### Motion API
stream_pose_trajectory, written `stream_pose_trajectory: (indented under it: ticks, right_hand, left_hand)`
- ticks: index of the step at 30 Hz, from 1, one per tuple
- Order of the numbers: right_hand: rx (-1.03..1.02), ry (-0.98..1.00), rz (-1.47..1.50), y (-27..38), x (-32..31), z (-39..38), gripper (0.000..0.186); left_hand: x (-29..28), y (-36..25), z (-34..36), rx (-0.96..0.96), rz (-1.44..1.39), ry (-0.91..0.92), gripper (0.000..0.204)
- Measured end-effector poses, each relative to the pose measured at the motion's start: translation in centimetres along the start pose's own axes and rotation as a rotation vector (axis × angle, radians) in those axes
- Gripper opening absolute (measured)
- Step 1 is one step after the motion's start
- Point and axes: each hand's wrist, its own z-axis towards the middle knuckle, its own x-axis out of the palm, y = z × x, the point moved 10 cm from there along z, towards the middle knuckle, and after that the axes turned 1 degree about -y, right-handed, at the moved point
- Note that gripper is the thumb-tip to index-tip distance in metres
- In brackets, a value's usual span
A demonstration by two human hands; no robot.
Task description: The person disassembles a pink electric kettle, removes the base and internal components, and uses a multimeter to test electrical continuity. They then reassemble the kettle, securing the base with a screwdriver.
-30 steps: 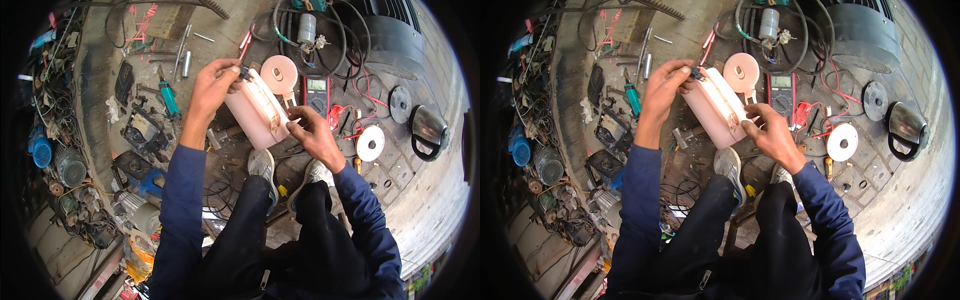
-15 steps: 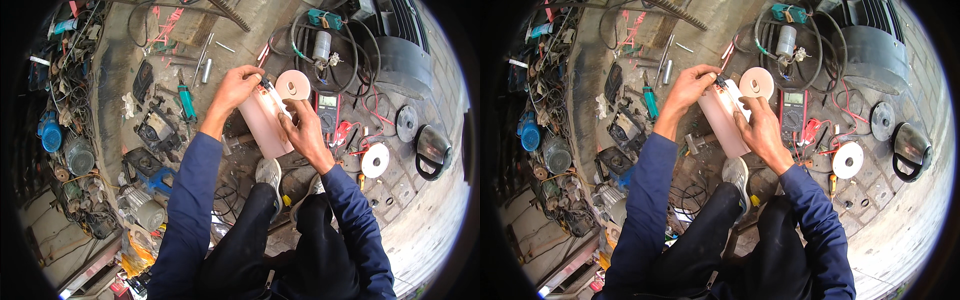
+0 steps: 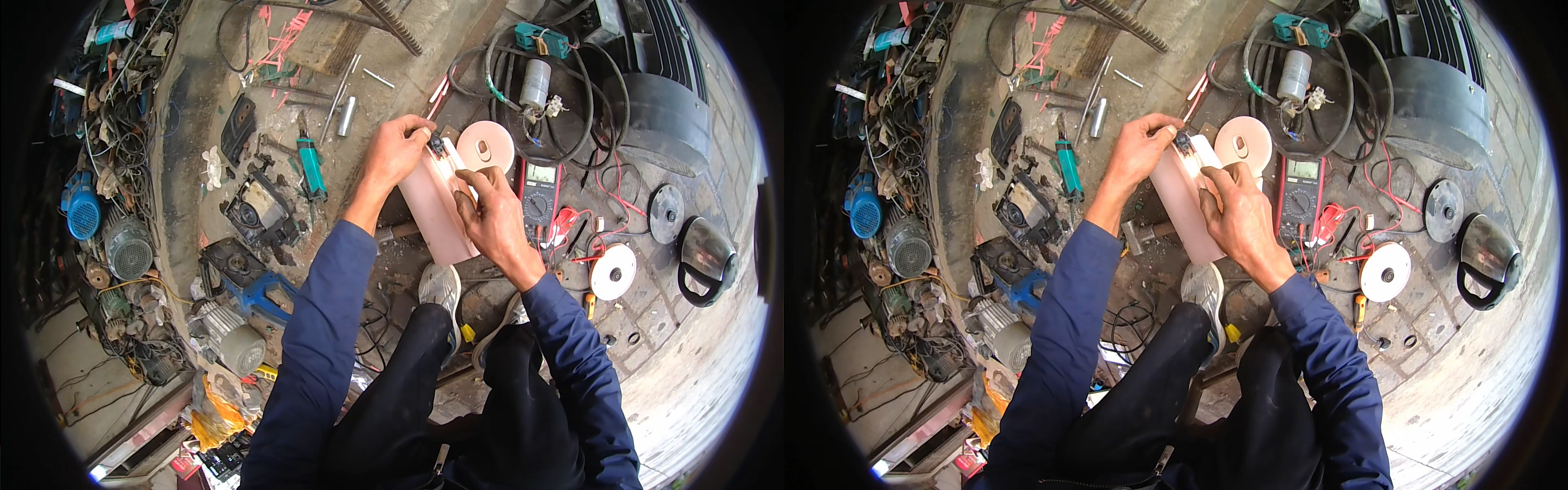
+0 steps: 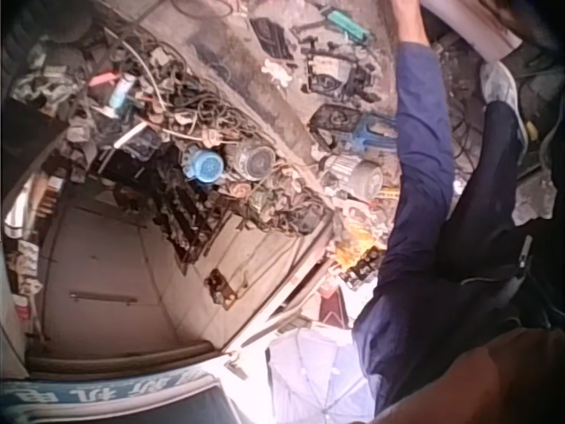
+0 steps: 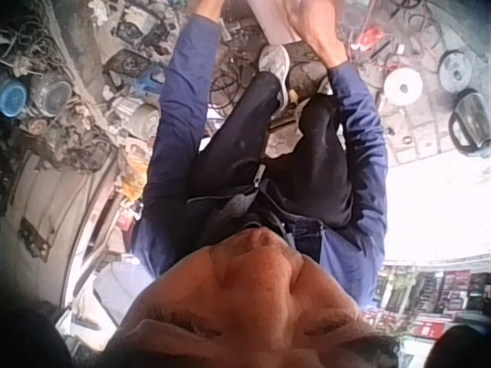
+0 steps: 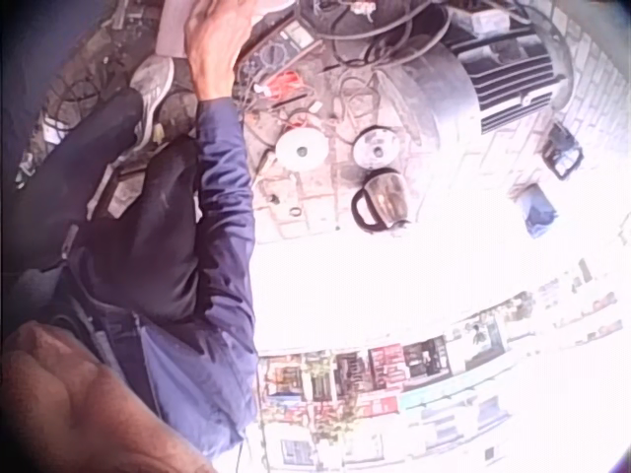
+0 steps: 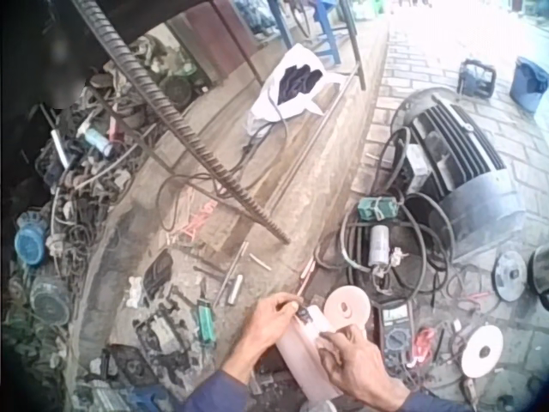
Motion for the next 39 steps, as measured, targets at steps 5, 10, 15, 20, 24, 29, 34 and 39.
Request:
stream_pose_trajectory:
  ticks: [5,10,15,20,24,29,34,39]
  right_hand:
    - [0.001,0.006,-0.007,0.1,0.1,0.0,0.029]
    - [-0.009,0.004,0.006,0.2,0.1,-0.1,0.028]
    - [0.053,0.011,0.018,-0.5,0.3,0.1,0.034]
    - [0.005,-0.037,-0.015,0.3,0.1,1.5,0.038]
    - [-0.003,-0.013,-0.014,0.5,0.4,3.4,0.039]
    - [-0.118,0.142,-0.113,1.3,1.9,6.9,0.044]
    - [-0.059,0.47,0.007,0.1,4.5,10.9,0.054]
    - [-0.077,0.658,-0.047,0.0,6.0,12.2,0.052]
  left_hand:
    - [0.0,0.8,-0.5,-0.086,-0.05,-0.015,0.021]
    - [0.2,0.9,-1.0,-0.159,-0.092,0.006,0.02]
    - [0.0,0.9,-1.7,-0.162,-0.152,0.011,0.023]
    - [-0.1,1.1,-2.7,-0.129,-0.268,-0.024,0.026]
    - [-0.6,1.9,-5.0,-0.137,-0.39,-0.223,0.024]
    - [2.9,4.2,-9.2,-0.377,-0.69,-0.175,0.02]
    - [5.5,3.4,-9.3,-0.395,-1.056,-0.075,0.026]
    - [6.6,2.3,-8.7,-0.432,-1.232,0.01,0.035]
